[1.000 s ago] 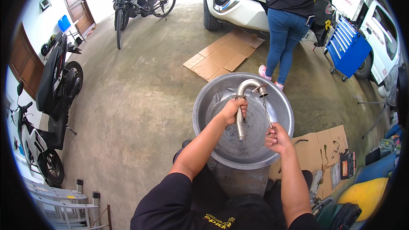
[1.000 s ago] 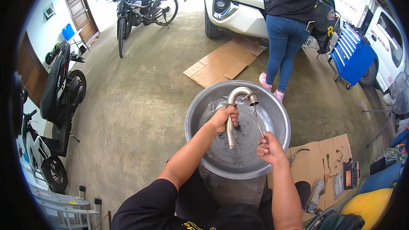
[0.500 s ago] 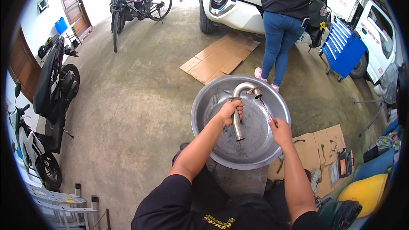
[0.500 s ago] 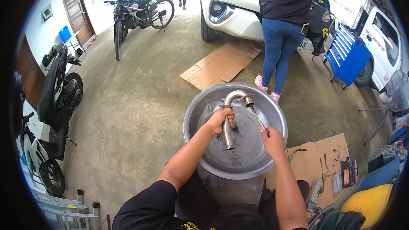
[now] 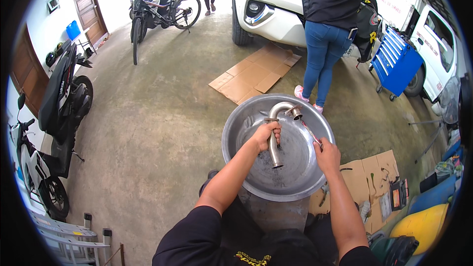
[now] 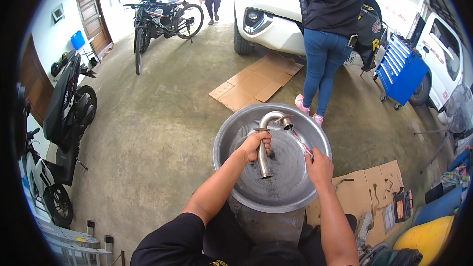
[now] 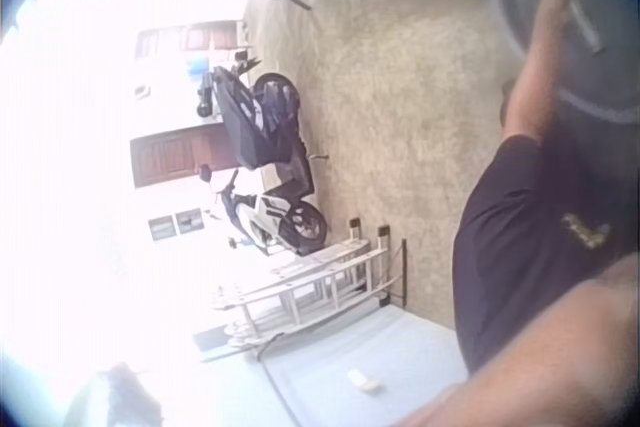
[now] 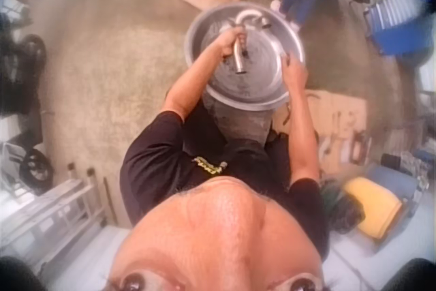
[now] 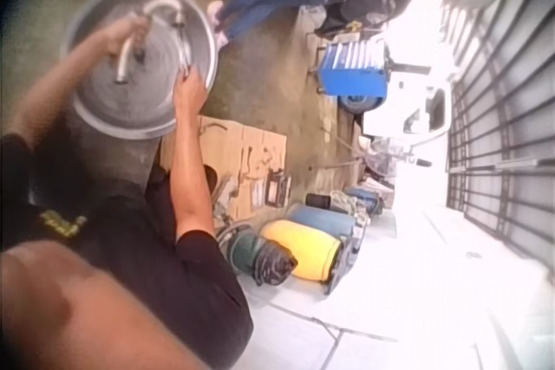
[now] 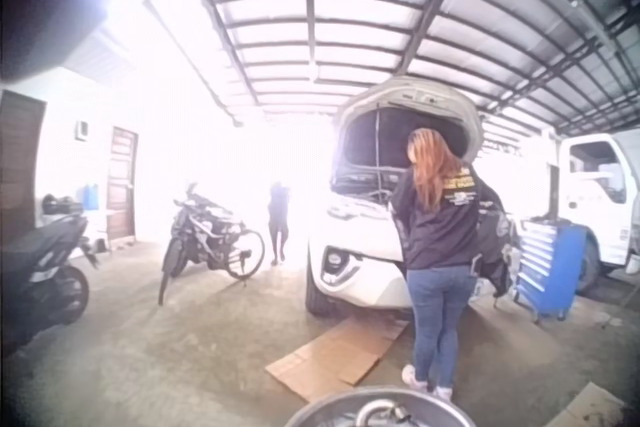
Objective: The person scrubs a curved metal pipe with a toothbrush over a metal basin, repeatedly rotating the pipe to clean different sections. The person occasionally rinses the brush in the basin and continues scrubbing the pipe's exterior and interior surfaces.
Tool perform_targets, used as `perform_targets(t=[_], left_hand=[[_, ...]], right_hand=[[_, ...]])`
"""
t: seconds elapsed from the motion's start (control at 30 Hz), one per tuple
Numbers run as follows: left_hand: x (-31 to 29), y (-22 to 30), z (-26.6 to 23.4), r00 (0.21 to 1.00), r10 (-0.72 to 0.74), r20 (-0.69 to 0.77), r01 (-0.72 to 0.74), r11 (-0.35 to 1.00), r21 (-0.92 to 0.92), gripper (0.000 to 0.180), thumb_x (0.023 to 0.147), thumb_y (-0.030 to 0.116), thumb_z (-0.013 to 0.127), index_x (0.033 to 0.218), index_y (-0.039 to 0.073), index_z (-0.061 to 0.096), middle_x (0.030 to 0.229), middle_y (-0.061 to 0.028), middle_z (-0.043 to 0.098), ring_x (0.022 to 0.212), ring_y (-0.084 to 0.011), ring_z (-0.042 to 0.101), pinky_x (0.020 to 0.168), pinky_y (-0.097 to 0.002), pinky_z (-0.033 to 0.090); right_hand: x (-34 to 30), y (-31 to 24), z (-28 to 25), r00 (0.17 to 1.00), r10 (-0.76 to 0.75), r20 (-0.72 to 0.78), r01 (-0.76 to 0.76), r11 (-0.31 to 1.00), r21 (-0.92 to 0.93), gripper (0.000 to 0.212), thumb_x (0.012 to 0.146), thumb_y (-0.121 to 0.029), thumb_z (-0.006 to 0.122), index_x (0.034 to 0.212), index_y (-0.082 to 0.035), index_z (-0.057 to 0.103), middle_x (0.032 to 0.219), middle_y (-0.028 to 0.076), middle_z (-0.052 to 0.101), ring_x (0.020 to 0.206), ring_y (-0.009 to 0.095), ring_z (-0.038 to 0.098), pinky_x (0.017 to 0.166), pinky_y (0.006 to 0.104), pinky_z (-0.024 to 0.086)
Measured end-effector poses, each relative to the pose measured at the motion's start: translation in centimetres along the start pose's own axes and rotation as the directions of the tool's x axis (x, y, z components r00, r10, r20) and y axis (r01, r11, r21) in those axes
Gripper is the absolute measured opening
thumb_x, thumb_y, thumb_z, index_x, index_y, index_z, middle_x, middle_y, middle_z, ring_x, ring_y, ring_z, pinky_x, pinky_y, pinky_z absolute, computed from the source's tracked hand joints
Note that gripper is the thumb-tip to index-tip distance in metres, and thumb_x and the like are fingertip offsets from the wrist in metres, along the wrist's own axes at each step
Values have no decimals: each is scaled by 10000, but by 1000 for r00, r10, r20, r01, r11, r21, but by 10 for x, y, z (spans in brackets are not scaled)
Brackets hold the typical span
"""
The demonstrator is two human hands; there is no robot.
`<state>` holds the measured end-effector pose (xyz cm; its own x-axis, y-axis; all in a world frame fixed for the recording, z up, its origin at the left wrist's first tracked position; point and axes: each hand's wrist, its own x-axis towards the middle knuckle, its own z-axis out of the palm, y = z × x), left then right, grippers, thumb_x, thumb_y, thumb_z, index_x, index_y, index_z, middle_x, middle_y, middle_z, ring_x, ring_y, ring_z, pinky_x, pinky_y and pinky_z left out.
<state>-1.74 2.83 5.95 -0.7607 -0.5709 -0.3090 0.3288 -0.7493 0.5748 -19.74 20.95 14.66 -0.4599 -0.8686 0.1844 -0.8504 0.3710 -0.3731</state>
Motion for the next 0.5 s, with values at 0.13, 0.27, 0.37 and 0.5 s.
perform_targets(t=[0.13,0.27,0.37,0.5], left_hand=[[-1,0,-1,1000,3,-2,-3,1000,-12,91,900,136,596,889,98,514,670,40,445,602,-103,459,576,-294,439],[1,-1,-3,1000,12,-8,-12,999,-38,85,886,130,596,854,88,530,665,27,463,586,-116,472,557,-312,451],[5,-2,-6,1000,17,14,-17,999,-38,87,891,139,593,861,88,530,667,27,465,586,-114,471,557,-311,451],[4,-4,-6,999,26,-23,-27,999,-24,90,889,144,597,859,92,530,666,28,467,586,-113,473,556,-311,455]], right_hand=[[-4,1,3,999,-47,-21,47,999,0,288,943,-309,616,914,-23,637,800,186,672,795,424,644,707,513,484],[-8,1,9,990,-141,-12,141,990,-32,279,938,-293,620,869,-24,648,801,187,670,795,419,642,708,520,483],[-12,-3,12,975,-218,50,220,975,-36,275,933,-286,625,850,-26,651,803,190,668,788,418,637,706,524,483],[-15,-13,11,959,-209,191,200,977,68,280,939,-269,617,827,-14,646,782,190,656,735,401,618,673,498,473]])
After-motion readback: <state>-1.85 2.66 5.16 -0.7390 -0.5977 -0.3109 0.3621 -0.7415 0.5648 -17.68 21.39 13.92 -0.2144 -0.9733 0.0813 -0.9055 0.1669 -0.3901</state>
